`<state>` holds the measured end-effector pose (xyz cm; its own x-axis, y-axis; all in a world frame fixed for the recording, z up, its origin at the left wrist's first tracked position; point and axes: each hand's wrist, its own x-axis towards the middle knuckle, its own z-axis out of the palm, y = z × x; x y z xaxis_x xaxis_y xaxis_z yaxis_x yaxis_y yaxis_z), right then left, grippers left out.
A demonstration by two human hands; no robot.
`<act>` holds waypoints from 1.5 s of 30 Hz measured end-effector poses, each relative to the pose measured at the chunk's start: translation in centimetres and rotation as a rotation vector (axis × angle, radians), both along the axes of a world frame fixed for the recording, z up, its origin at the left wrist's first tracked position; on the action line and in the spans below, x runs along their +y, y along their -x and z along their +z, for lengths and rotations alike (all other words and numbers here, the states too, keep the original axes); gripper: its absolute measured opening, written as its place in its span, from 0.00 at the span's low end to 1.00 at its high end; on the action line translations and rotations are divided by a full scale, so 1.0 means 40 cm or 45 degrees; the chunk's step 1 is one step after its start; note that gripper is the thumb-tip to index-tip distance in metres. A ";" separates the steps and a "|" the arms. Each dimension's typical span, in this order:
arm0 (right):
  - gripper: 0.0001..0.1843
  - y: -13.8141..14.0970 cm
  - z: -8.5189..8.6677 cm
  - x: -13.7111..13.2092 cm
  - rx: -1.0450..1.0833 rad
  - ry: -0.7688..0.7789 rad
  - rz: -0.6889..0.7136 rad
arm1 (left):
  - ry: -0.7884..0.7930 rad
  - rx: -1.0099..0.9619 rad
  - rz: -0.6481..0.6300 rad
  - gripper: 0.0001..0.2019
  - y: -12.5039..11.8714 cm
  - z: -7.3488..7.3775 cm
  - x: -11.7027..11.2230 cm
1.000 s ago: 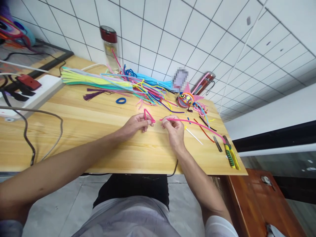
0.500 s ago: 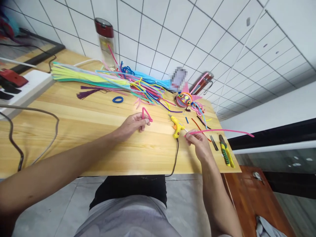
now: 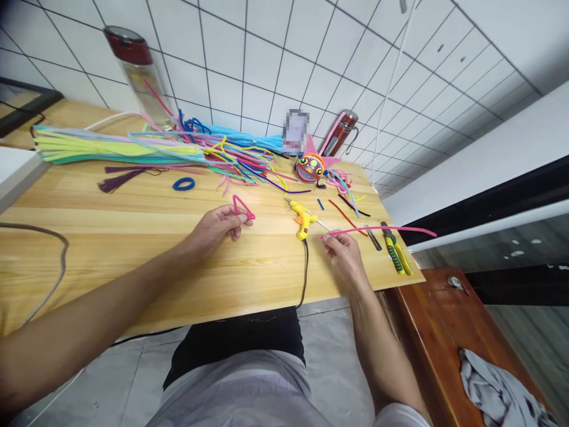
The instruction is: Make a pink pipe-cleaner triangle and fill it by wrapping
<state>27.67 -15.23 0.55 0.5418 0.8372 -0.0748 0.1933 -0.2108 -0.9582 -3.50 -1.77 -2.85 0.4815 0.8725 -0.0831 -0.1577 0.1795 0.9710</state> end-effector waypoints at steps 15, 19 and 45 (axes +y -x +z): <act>0.24 0.067 0.068 0.100 -1.225 0.729 0.188 | 0.044 -0.057 0.073 0.21 -0.006 0.003 0.002; 0.37 0.099 0.057 0.173 -1.401 1.036 0.286 | 0.065 -0.084 0.073 0.23 -0.010 -0.003 0.009; 0.21 0.148 0.057 0.223 0.295 0.005 0.802 | 0.059 -0.087 0.168 0.03 -0.004 0.001 0.020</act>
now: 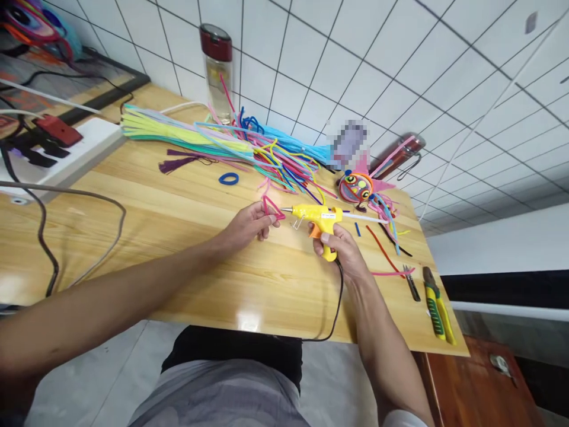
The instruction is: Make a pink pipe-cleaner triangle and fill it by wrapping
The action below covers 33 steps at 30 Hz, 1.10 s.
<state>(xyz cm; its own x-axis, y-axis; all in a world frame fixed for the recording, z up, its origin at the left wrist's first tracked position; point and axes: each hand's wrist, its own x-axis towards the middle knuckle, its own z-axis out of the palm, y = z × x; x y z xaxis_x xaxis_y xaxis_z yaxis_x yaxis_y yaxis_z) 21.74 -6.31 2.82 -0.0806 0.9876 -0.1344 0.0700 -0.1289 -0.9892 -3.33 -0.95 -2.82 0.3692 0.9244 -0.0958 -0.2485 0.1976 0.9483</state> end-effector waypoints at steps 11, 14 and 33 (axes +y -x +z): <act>0.16 -0.022 -0.014 -0.019 -0.123 -0.086 -0.007 | 0.029 0.021 -0.011 0.04 -0.003 -0.004 0.006; 0.18 -0.015 -0.010 -0.025 -0.161 -0.071 0.031 | 0.021 0.043 0.003 0.03 -0.004 0.002 0.004; 0.17 -0.013 -0.034 -0.024 -0.258 -0.059 -0.020 | -0.042 0.048 -0.037 0.02 -0.005 -0.001 -0.001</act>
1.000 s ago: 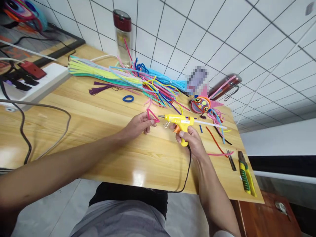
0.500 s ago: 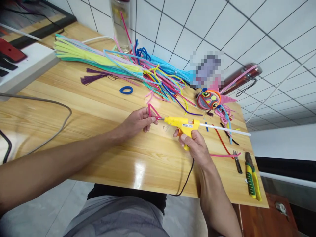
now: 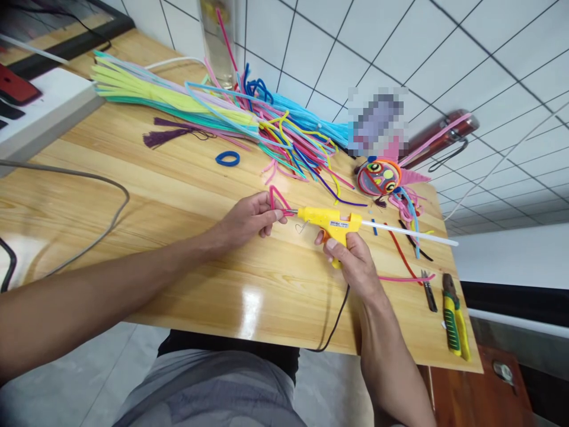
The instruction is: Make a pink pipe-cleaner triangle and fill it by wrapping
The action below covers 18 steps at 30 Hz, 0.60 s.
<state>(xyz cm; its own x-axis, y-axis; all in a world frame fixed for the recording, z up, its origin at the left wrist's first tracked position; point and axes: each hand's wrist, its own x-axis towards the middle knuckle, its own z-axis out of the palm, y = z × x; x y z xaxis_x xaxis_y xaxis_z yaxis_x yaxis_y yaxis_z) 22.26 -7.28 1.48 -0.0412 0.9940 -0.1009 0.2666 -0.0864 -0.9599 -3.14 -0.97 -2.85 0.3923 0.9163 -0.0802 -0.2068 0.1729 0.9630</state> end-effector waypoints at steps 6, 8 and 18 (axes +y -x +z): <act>0.16 0.005 0.002 -0.001 -0.004 0.007 -0.005 | -0.017 0.002 -0.023 0.03 0.002 -0.003 0.000; 0.16 0.008 0.005 0.000 -0.019 0.013 -0.011 | -0.020 0.005 -0.026 0.03 0.003 -0.004 0.000; 0.18 0.007 0.005 -0.003 -0.045 0.026 -0.034 | -0.019 0.019 -0.010 0.02 0.001 -0.003 -0.001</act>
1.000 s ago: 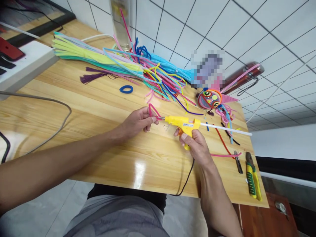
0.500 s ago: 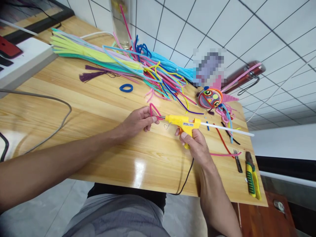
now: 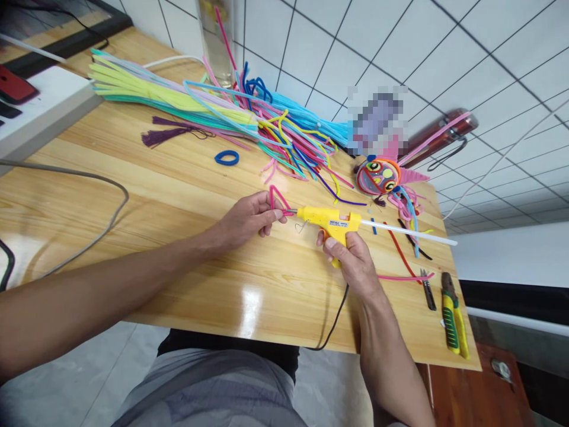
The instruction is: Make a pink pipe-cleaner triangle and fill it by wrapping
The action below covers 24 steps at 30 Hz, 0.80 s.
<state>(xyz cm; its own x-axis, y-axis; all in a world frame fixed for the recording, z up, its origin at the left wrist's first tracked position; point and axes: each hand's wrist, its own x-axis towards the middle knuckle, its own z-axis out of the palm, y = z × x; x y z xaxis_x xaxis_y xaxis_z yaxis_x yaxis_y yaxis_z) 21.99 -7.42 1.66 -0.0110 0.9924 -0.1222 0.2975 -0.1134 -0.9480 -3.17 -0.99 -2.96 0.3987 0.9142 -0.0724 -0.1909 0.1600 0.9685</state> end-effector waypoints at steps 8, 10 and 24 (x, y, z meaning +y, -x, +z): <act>0.19 -0.007 -0.005 -0.001 0.014 0.010 -0.035 | 0.001 -0.007 0.005 0.02 0.000 0.001 -0.001; 0.19 -0.007 -0.006 -0.002 0.005 0.009 -0.029 | -0.002 -0.011 0.004 0.02 -0.001 0.002 -0.001; 0.20 0.001 -0.002 -0.005 -0.018 -0.012 -0.025 | -0.021 -0.006 0.003 0.03 0.000 -0.004 -0.004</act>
